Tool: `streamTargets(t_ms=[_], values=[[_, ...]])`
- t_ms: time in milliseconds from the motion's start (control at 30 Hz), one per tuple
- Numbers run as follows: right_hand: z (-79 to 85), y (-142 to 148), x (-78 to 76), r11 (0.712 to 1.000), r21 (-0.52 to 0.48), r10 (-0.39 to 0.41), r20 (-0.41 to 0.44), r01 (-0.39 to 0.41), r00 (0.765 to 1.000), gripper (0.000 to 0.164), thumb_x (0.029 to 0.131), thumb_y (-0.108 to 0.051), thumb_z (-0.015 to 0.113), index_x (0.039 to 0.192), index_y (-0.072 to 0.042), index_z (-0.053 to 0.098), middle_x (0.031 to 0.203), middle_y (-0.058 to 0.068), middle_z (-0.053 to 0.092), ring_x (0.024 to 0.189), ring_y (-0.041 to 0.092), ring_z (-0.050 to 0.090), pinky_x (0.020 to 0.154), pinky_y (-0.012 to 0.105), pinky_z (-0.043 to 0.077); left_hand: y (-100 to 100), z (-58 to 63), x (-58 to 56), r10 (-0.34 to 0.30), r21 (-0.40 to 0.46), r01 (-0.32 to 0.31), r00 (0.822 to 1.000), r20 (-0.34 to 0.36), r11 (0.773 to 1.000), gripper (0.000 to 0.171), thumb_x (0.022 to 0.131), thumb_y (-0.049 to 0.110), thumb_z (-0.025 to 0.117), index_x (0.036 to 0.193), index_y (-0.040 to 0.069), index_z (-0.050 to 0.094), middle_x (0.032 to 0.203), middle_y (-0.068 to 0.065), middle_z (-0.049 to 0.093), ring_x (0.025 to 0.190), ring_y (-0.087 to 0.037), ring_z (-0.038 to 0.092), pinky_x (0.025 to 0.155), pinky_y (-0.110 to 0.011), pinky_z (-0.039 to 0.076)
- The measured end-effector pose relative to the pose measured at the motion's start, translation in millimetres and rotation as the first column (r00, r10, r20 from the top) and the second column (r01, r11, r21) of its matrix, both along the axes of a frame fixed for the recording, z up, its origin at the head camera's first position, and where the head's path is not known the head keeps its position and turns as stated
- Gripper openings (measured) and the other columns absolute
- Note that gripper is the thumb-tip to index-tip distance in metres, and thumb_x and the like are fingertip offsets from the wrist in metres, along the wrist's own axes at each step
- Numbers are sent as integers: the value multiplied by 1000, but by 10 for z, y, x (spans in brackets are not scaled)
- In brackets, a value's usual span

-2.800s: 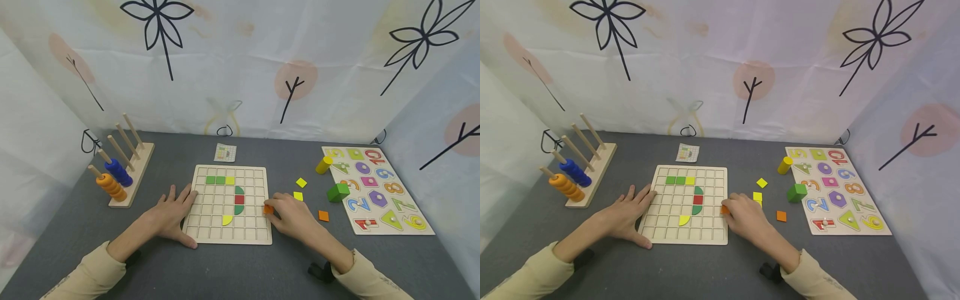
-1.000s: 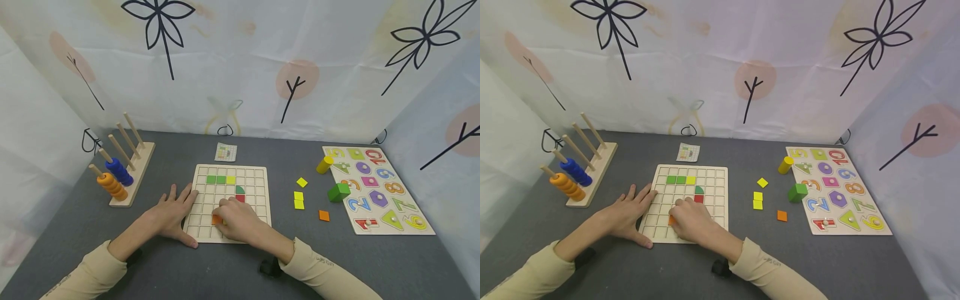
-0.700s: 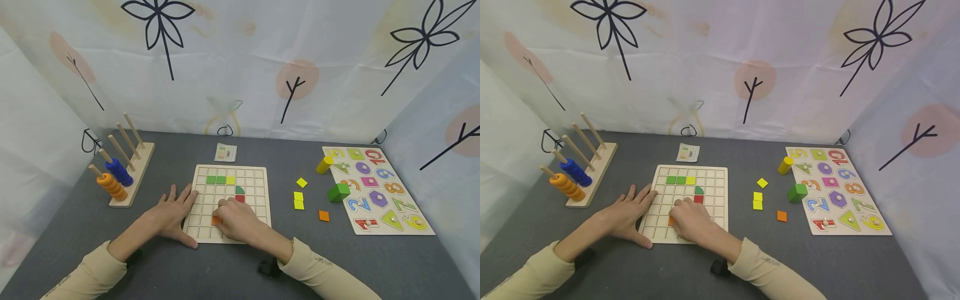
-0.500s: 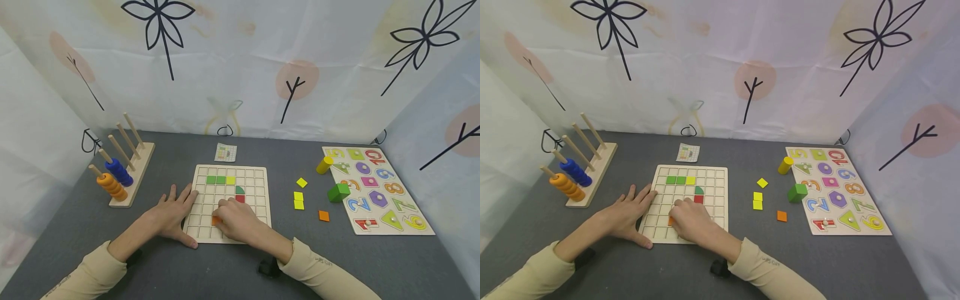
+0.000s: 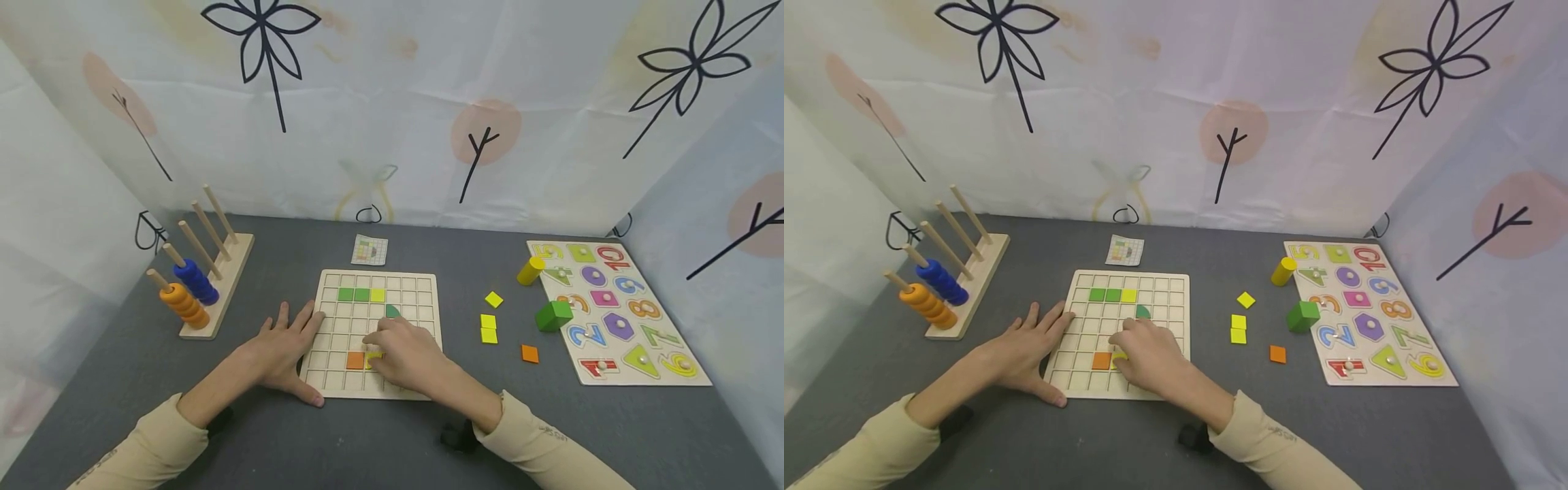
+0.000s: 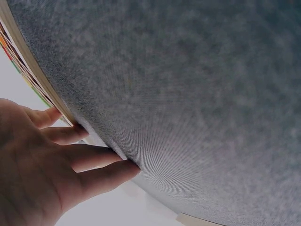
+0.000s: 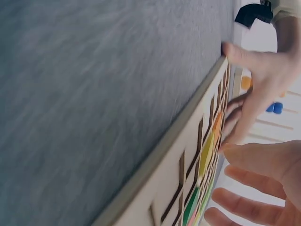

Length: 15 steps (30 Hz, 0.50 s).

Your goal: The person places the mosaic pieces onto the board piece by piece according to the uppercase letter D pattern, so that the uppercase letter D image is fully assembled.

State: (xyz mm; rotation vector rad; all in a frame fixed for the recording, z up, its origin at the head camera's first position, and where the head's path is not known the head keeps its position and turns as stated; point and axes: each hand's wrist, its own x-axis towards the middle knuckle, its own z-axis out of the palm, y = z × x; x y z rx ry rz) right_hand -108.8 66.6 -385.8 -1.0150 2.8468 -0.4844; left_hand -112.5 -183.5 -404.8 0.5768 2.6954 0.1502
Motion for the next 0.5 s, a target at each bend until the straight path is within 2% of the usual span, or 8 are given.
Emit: streamTargets(t_ms=[167, 500], values=[[19, 245, -4, 999, -21, -48, -11, 47, 999, 23, 87, -15, 79, 111, -14, 80, 96, 3, 69, 77, 15, 54, 52, 22, 39, 1, -8, 1, -3, 0, 3, 1000, -8, 1000, 149, 52, 85, 81, 159, 0, 23, 166, -33, 19, 142, -73, 18, 103, -82, 32], [23, 806, 71, 980, 59, -186, -79, 191, 979, 26, 84, -16, 83, 110, -13, 79, 93, 3, 66, 76, 12, 50, 55, 21, 37, 15, 5, 19, -6, 6, 6, 1000, -18, 1000, 148, 52, 84, 82, 158, -1, 24, 165, -34, 21, 141, -74, 20, 103, -82, 33]])
